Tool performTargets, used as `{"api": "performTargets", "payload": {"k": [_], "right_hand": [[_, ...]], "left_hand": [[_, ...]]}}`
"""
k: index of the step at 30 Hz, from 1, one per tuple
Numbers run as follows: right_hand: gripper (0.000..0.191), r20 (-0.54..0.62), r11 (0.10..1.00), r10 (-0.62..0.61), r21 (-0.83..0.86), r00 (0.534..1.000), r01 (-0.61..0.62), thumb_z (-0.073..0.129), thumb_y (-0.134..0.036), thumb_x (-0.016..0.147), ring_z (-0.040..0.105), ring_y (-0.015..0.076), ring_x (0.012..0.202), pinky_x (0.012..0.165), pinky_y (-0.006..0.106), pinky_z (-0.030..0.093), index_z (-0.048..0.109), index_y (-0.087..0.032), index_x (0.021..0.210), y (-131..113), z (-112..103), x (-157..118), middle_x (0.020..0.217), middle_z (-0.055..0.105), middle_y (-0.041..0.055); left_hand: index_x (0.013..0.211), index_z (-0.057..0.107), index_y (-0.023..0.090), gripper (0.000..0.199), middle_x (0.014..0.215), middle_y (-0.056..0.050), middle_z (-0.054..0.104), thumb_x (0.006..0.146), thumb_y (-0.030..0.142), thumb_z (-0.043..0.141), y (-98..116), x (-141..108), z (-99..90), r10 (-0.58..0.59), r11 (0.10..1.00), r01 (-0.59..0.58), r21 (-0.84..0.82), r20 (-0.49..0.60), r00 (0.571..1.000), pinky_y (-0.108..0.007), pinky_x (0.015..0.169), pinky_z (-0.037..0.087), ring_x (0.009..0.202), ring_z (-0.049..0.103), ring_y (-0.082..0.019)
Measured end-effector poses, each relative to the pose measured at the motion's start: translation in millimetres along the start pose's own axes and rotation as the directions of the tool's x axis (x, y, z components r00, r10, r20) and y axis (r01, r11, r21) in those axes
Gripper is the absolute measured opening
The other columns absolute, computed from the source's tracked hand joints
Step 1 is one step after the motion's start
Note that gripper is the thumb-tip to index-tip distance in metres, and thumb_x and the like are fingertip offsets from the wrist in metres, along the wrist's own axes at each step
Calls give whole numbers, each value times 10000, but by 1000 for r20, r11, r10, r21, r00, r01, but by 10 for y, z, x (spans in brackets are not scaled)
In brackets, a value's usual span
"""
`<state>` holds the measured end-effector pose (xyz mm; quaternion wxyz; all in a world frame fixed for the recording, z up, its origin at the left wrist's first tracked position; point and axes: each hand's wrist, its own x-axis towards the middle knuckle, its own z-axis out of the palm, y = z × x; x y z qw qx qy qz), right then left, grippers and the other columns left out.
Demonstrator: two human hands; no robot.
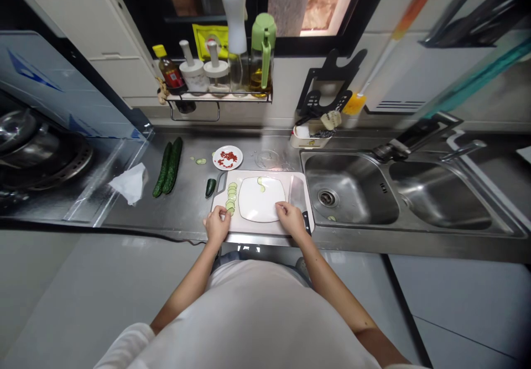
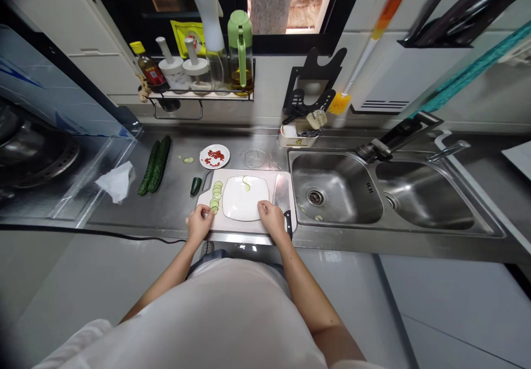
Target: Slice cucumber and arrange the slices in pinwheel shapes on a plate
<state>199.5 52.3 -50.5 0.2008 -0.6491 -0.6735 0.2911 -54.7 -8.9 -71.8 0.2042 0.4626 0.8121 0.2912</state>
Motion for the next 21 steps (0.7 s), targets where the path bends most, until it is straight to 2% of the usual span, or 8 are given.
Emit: {"api": "performTargets", "payload": {"k": [3, 5, 7, 11, 13, 17, 21], "right_hand": [[390, -2, 998, -25, 52, 1000, 25, 443, -424, 896, 607, 186, 695, 660, 260, 417, 732, -199, 1028, -58, -10, 18, 719, 677, 31], [389, 7, 993, -68, 93, 998, 67, 461, -422, 889, 600, 181, 696, 679, 265, 427, 719, -190, 1064, -141, -8, 38, 724, 669, 26], [373, 27, 982, -139, 130, 990, 135, 490, -402, 881, 593, 172, 711, 713, 271, 438, 702, -185, 1096, -255, 6, 64, 760, 668, 26], [305, 60, 916, -360, 210, 931, 341, 533, -322, 879, 589, 179, 877, 839, 299, 441, 680, -195, 1113, -496, 58, 121, 926, 665, 54], [276, 69, 887, -426, 227, 902, 401, 546, -302, 883, 575, 192, 945, 888, 325, 427, 678, -204, 1106, -578, 86, 143, 967, 659, 62], [177, 82, 870, -457, 247, 886, 426, 556, -278, 879, 566, 200, 954, 901, 349, 413, 690, -199, 964, -643, 126, 165, 963, 662, 64], [135, 75, 877, -403, 318, 912, 362, 550, -258, 850, 578, 182, 886, 841, 319, 435, 657, -195, 797, -646, 128, 174, 858, 665, 40]], "left_hand": [[818, 582, 205, 169, 729, 9, 603, 755, 354, 632, 65, 43, 17, -36, 954, 47, -296, 42, 998, -279, 738, 401, 697, 544, -148], [793, 565, 195, 212, 717, 18, 574, 711, 363, 665, 149, 75, 21, -16, 868, 55, -494, 84, 996, -247, 688, 407, 652, 514, -120], [783, 567, 187, 248, 703, 23, 555, 677, 369, 697, 261, 95, 13, 31, 788, 54, -614, 127, 991, -228, 662, 405, 638, 494, -105], [790, 588, 175, 262, 727, 10, 577, 660, 354, 728, 496, 82, -31, 121, 715, 64, -696, 213, 970, -221, 659, 412, 656, 498, -100], [795, 594, 174, 264, 745, 4, 588, 660, 352, 736, 583, 59, -51, 147, 702, 75, -709, 247, 958, -224, 660, 417, 667, 506, -102], [785, 592, 172, 272, 734, 9, 577, 657, 360, 742, 678, 17, -60, 163, 684, 93, -724, 275, 948, -222, 652, 408, 655, 499, -96], [816, 599, 173, 311, 731, 11, 583, 637, 368, 763, 719, 12, -41, 142, 672, 122, -730, 288, 947, -222, 652, 414, 655, 514, -97]]}}
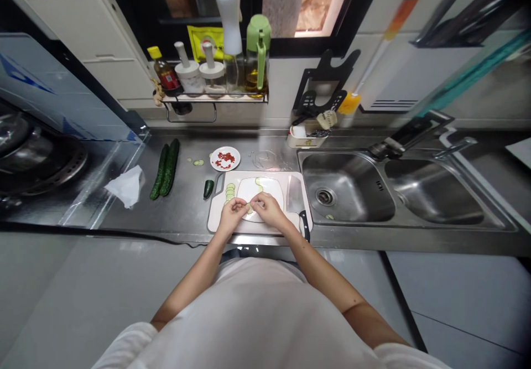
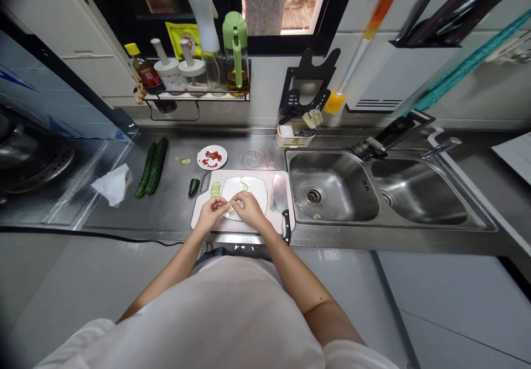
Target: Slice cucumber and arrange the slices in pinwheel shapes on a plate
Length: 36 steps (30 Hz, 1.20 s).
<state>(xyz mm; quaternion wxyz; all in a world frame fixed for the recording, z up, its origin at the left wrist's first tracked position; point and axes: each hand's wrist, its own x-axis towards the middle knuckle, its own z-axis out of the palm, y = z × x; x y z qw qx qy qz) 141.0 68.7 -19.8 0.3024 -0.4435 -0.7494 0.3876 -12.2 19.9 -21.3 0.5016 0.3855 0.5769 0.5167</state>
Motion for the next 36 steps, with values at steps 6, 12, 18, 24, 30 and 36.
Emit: {"api": "performTargets", "payload": {"k": [6, 12, 18, 24, 30, 36], "right_hand": [[172, -57, 972, 127, 207, 990, -113, 549, -327, 806, 601, 164, 813, 743, 283, 461, 648, -186, 793, -43, -85, 48, 810, 673, 23], [188, -68, 945, 141, 308, 988, -114, 562, -359, 787, 605, 159, 800, 741, 281, 470, 630, -185, 768, -139, -148, 109, 817, 680, 26], [199, -64, 945, 125, 311, 990, -99, 572, -371, 787, 601, 158, 802, 718, 270, 463, 631, -182, 776, -134, -159, 136, 815, 677, 25], [193, -50, 948, 118, 303, 992, -97, 565, -365, 788, 594, 154, 790, 689, 255, 443, 627, -183, 766, -114, -169, 152, 805, 667, 24], [189, -28, 950, 120, 295, 992, -106, 556, -357, 789, 600, 153, 784, 690, 256, 446, 623, -183, 762, -112, -213, 152, 797, 668, 24], [172, -14, 956, 122, 271, 992, -113, 547, -327, 781, 601, 149, 774, 697, 257, 443, 628, -180, 749, -92, -262, 148, 788, 671, 20]], "left_hand": [[936, 586, 165, 447, 671, 3, 615, 698, 520, 716, 34, 24, 14, -203, 974, 198, -113, -39, 978, -174, 490, 326, 517, 472, -66], [1038, 541, 188, 553, 684, -24, 649, 768, 668, 590, 103, -26, 42, -490, 766, 567, -304, 294, 820, -151, 397, 222, 438, 478, -64], [948, 531, 198, 462, 688, -3, 637, 772, 617, 616, 203, 47, 62, -500, 667, 627, -402, 383, 777, -147, 386, 254, 453, 511, -78], [894, 544, 203, 364, 700, 1, 641, 765, 524, 657, 254, 151, 66, -502, 644, 627, -438, 376, 779, -145, 392, 263, 458, 515, -71], [1061, 586, 218, 390, 705, 30, 609, 717, 343, 720, 255, 197, 85, -452, 682, 576, -450, 359, 817, -141, 410, 282, 467, 485, -44], [1143, 576, 202, 542, 753, 17, 612, 646, 265, 786, 253, 241, 75, -373, 774, 473, -421, 301, 878, -128, 423, 284, 523, 506, -36]]}}
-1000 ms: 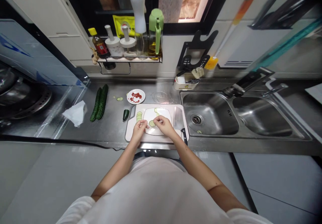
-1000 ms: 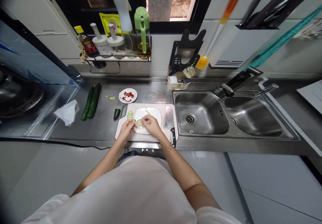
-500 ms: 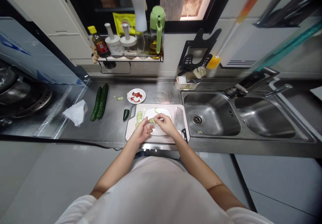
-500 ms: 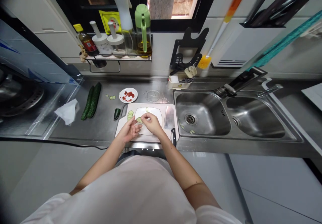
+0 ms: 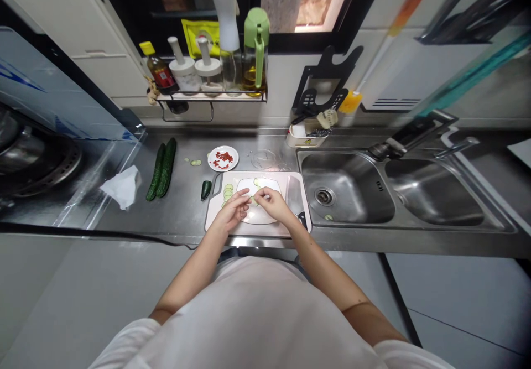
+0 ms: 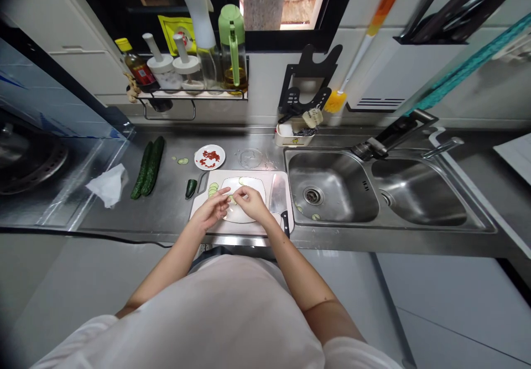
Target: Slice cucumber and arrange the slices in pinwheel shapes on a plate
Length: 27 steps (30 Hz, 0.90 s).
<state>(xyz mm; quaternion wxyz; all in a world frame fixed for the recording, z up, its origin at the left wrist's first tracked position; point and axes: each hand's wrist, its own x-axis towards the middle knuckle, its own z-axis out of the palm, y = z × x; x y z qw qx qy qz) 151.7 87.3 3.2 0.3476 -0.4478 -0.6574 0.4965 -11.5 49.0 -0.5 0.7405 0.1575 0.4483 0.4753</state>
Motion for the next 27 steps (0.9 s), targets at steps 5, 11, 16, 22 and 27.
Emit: {"api": "performTargets", "payload": {"k": [5, 11, 16, 22, 27], "right_hand": [[172, 3, 1000, 4, -12, 1000, -4, 552, -324, 778, 596, 146, 767, 700, 256, 444, 632, -179, 730, 15, -14, 7, 762, 667, 13], [156, 5, 1000, 1, 4, 1000, -1, 560, -307, 764, 593, 147, 751, 742, 278, 455, 633, -179, 714, 67, -10, 28, 744, 658, 9], [146, 10, 999, 29, 23, 1000, -30, 545, -291, 752, 588, 145, 737, 734, 274, 457, 624, -182, 698, 107, 1, 46, 732, 653, 4], [137, 16, 998, 64, 27, 998, -64, 538, -287, 754, 578, 129, 668, 672, 250, 457, 614, -177, 722, 206, -1, 79, 707, 637, -5], [133, 48, 990, 40, -136, 998, -33, 524, -265, 800, 564, 128, 623, 645, 238, 431, 617, -176, 766, 279, -146, 249, 645, 616, -15]], "left_hand": [[1156, 578, 203, 625, 714, 36, 582, 579, 241, 814, -1, 16, 27, 106, 990, -101, 101, -47, 993, -132, 431, 236, 526, 465, -29], [1139, 574, 180, 595, 542, 113, 381, 598, 276, 802, -52, 71, 39, 273, 940, -252, 231, -64, 960, -170, 459, 206, 453, 338, -27], [1103, 579, 177, 518, 565, 105, 396, 642, 302, 779, -119, 144, 5, 432, 855, -400, 330, -27, 901, -185, 541, 308, 507, 400, -48], [1062, 591, 174, 433, 565, 99, 399, 676, 290, 750, -200, 257, -58, 506, 787, -450, 422, -23, 862, -193, 547, 313, 511, 396, -56], [937, 597, 175, 318, 586, 82, 426, 673, 288, 734, -203, 447, -101, 524, 743, -437, 507, -35, 851, -196, 554, 333, 530, 419, -64]]}}
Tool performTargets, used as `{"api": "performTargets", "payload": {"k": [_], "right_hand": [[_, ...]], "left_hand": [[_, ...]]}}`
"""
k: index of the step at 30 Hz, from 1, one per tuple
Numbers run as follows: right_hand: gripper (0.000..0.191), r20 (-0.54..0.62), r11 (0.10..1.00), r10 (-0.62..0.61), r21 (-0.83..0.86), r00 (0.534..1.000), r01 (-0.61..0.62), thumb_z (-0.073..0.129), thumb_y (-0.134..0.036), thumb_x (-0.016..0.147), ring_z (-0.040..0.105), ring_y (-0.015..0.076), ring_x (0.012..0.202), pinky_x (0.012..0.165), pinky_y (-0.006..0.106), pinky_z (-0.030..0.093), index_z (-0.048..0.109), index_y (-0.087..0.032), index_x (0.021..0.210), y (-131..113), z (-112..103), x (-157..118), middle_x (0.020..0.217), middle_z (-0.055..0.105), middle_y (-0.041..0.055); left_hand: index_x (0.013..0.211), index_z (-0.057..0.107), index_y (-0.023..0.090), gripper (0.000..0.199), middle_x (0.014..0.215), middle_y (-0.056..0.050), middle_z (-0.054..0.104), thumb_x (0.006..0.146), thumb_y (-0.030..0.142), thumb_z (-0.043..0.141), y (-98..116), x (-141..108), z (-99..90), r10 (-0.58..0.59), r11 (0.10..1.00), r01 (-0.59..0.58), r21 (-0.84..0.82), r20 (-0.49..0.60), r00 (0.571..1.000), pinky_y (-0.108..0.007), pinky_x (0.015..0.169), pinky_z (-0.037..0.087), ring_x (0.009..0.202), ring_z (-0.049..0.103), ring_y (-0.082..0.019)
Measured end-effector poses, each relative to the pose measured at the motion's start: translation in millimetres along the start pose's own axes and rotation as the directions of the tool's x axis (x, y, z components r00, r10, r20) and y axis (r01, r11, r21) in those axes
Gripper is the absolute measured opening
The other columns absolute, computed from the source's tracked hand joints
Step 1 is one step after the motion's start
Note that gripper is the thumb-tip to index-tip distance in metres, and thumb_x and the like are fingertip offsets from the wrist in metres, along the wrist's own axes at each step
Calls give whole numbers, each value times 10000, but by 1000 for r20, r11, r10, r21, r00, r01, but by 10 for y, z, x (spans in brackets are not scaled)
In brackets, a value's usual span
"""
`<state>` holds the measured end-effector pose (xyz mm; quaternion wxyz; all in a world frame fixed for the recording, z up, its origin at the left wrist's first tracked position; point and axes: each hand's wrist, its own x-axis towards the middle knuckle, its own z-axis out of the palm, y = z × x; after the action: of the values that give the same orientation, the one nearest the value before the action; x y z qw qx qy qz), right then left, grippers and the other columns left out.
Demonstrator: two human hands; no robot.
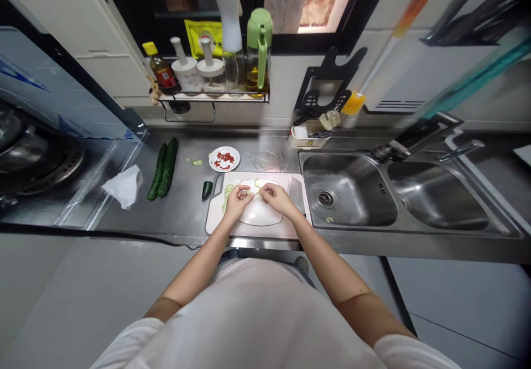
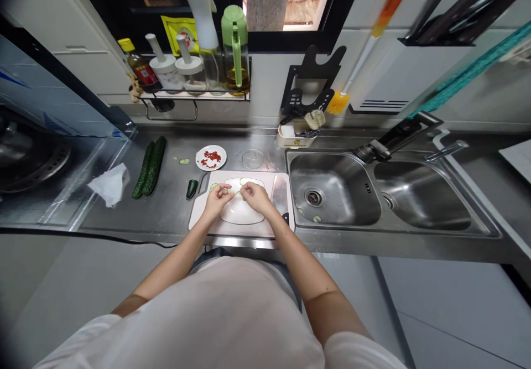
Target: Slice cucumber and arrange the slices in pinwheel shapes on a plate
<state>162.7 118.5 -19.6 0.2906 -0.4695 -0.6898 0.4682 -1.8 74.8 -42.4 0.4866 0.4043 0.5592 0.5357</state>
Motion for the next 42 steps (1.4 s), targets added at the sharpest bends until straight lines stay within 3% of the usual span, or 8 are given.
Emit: {"api": "performTargets", "payload": {"k": [7, 12, 17, 24, 34, 42], "right_hand": [[147, 9, 915, -18, -404, 1000, 21, 533, -193, 830, 581, 145, 725, 676, 221, 390, 678, -173, 847, 75, -175, 320, 775, 683, 26], [185, 43, 837, 23, -547, 999, 4, 521, -199, 869, 602, 158, 812, 712, 221, 384, 693, -183, 937, 147, -136, 460, 915, 712, 58], [217, 71, 767, 77, -641, 995, -14, 499, -221, 896, 604, 171, 854, 703, 227, 366, 683, -184, 1003, 159, -87, 530, 963, 711, 77], [238, 72, 712, 115, -701, 991, -31, 458, -231, 917, 605, 183, 882, 690, 238, 354, 669, -195, 1021, 181, -51, 542, 1003, 706, 84], [261, 79, 679, 144, -733, 986, -41, 435, -236, 940, 602, 199, 951, 753, 254, 377, 661, -196, 1065, 176, -44, 526, 1058, 689, 105], [275, 91, 592, 125, -806, 988, 0, 398, -246, 972, 552, 233, 1053, 837, 298, 397, 632, -175, 1097, 177, -2, 503, 1120, 643, 144]], "left_hand": [[850, 609, 179, 184, 617, 65, 500, 691, 228, 687, -97, 335, 93, 10, 969, -2, 247, -33, 999, -199, 574, 360, 549, 447, -72], [843, 641, 211, 142, 655, 50, 573, 717, 263, 682, -152, 474, 135, -15, 827, 56, 560, -78, 997, -220, 635, 383, 618, 512, -104], [867, 646, 237, 129, 729, 24, 648, 751, 291, 654, -140, 533, 163, -69, 686, 121, 718, -102, 992, -239, 646, 373, 686, 566, -136], [895, 652, 254, 126, 836, -12, 705, 779, 293, 620, -110, 558, 209, -116, 563, 137, 815, -87, 989, -258, 678, 379, 793, 618, -177], [889, 658, 239, 107, 862, -61, 709, 813, 251, 584, -111, 541, 246, -58, 510, 82, 856, -60, 996, -293, 715, 389, 864, 630, -221], [980, 648, 226, 173, 1008, -92, 677, 869, 276, 525, -157, 514, 255, -16, 424, 6, 906, 0, 1000, -310, 758, 398, 939, 611, -235]]}}
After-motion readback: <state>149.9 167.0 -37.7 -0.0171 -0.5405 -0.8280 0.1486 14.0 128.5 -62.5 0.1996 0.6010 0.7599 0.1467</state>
